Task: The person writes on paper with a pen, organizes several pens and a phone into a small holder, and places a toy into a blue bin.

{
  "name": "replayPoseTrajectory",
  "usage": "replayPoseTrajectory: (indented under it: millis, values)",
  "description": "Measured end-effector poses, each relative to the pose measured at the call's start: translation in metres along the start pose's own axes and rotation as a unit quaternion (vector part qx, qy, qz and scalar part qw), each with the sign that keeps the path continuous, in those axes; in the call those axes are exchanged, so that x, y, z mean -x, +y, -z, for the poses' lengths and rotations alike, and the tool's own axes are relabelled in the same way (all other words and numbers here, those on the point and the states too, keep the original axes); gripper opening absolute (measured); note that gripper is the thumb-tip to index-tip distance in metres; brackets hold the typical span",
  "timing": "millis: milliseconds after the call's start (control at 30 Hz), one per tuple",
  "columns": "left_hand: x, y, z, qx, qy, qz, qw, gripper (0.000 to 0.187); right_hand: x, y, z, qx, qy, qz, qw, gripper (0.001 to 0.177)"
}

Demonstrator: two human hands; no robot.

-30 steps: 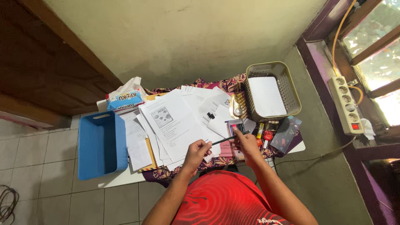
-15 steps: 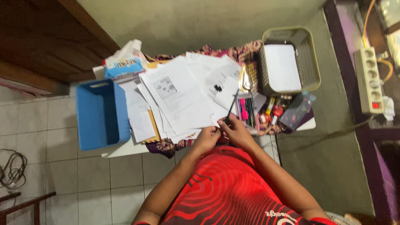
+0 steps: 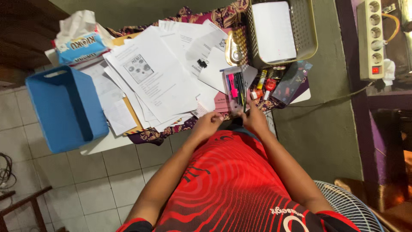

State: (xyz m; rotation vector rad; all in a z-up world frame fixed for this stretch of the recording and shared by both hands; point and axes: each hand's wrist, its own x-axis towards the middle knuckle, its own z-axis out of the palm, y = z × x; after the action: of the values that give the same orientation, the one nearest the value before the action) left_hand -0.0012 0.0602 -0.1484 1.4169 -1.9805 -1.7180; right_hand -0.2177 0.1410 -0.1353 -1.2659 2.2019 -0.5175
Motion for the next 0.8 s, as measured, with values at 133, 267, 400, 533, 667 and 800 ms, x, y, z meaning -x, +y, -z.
replayPoseTrajectory:
  millis: [133, 267, 400, 533, 667, 800]
  values:
    - [-0.029, 0.003, -0.027, -0.039, 0.008, 0.017, 0.999, 0.04, -0.024, 0.034, -0.002, 0.027, -0.053, -0.001, 0.998, 0.05]
    - [-0.047, 0.009, -0.053, -0.154, 0.051, -0.098, 0.982, 0.053, -0.051, 0.048, -0.013, 0.087, -0.085, 0.01, 0.993, 0.05]
    - [-0.054, 0.013, -0.072, -0.206, 0.05, -0.109, 0.971, 0.057, -0.079, 0.051, -0.02, 0.101, -0.074, 0.072, 0.99, 0.06]
    - [-0.05, 0.019, -0.081, -0.163, 0.059, -0.1, 0.98, 0.053, -0.089, 0.039, -0.017, 0.146, -0.133, 0.036, 0.98, 0.058]
    - [-0.039, 0.038, -0.081, -0.098, 0.067, -0.036, 0.992, 0.038, -0.096, 0.041, -0.007, 0.119, -0.118, 0.087, 0.982, 0.071]
    - [-0.028, 0.05, -0.085, -0.049, 0.095, -0.028, 0.994, 0.031, -0.095, 0.055, 0.015, 0.045, -0.154, 0.13, 0.978, 0.065]
